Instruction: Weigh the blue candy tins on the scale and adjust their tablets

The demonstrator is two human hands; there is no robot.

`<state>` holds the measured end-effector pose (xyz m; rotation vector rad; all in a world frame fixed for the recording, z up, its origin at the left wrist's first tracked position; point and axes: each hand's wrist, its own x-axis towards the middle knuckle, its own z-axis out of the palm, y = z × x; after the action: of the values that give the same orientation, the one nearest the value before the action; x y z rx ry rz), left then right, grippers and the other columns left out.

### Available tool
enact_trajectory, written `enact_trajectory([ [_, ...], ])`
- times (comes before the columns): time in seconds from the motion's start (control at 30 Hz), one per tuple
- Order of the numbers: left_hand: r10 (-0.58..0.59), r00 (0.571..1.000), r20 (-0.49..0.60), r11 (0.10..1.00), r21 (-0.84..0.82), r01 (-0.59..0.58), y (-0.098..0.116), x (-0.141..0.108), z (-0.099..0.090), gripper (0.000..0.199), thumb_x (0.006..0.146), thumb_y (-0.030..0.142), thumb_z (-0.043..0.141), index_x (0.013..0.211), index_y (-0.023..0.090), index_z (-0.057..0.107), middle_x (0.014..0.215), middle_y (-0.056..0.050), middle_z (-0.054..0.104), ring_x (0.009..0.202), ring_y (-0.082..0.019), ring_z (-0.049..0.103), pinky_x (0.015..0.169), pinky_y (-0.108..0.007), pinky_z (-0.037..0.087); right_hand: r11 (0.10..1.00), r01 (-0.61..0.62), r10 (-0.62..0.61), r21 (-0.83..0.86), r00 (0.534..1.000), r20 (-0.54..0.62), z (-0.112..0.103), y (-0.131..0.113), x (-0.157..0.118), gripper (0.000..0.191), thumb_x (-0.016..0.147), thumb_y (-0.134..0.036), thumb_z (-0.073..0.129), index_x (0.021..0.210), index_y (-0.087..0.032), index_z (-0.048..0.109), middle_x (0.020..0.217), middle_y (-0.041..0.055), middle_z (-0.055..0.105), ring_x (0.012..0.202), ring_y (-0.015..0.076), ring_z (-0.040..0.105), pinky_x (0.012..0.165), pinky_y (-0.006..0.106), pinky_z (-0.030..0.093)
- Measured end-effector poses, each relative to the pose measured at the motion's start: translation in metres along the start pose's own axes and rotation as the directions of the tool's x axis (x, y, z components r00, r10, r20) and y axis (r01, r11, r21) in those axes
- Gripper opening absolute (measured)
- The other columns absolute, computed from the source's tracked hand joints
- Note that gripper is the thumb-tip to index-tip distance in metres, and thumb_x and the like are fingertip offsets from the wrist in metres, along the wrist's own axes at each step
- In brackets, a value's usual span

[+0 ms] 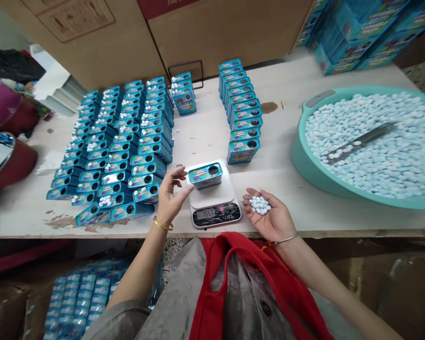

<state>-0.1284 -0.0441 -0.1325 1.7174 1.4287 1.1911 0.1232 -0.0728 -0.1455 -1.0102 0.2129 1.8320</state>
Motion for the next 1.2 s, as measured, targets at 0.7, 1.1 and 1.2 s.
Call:
enact_trajectory([
  [0.7,0.507,0.804,0.311,0.525,0.628,-0.574,0.046,0.02,0.012,0.041,0.07,0.011,0.059,0.109,0.025,0.057,0.099,-0.005,0.067,0.084,-0.022,0.053,0.081,-0.041,0.03,0.996,-0.076,0.081,-0.042,0.988,0.133,0.058,0.005,-0.009,0.018,0.087,-0.02,0.049,0.078,-0.011,0.062,0.066,0.0059,0.065,0.052,0.0103,0.06,0.042,0.016,0.047],
  [1.1,0.579,0.766,0.28,0.446,0.677,-0.585,0.052,0.017,0.009,0.036,0.073,0.009,0.056,0.105,0.024,0.058,0.096,-0.005,0.068,0.084,-0.019,0.056,0.08,-0.037,0.029,0.994,-0.09,0.1,-0.066,0.98,0.175,0.066,0.005,-0.012,0.011,0.081,-0.019,0.056,0.076,-0.012,0.062,0.064,0.0027,0.064,0.053,0.01,0.061,0.043,0.016,0.047],
  [1.2,0.556,0.789,0.261,0.476,0.679,-0.56,0.044,0.017,0.011,0.036,0.071,0.01,0.058,0.104,0.023,0.057,0.096,-0.006,0.068,0.083,-0.02,0.055,0.08,-0.037,0.03,0.992,-0.088,0.101,-0.091,0.983,0.152,0.066,0.006,-0.011,0.016,0.084,-0.018,0.051,0.074,-0.012,0.062,0.063,0.0034,0.065,0.053,0.0101,0.061,0.044,0.016,0.047],
])
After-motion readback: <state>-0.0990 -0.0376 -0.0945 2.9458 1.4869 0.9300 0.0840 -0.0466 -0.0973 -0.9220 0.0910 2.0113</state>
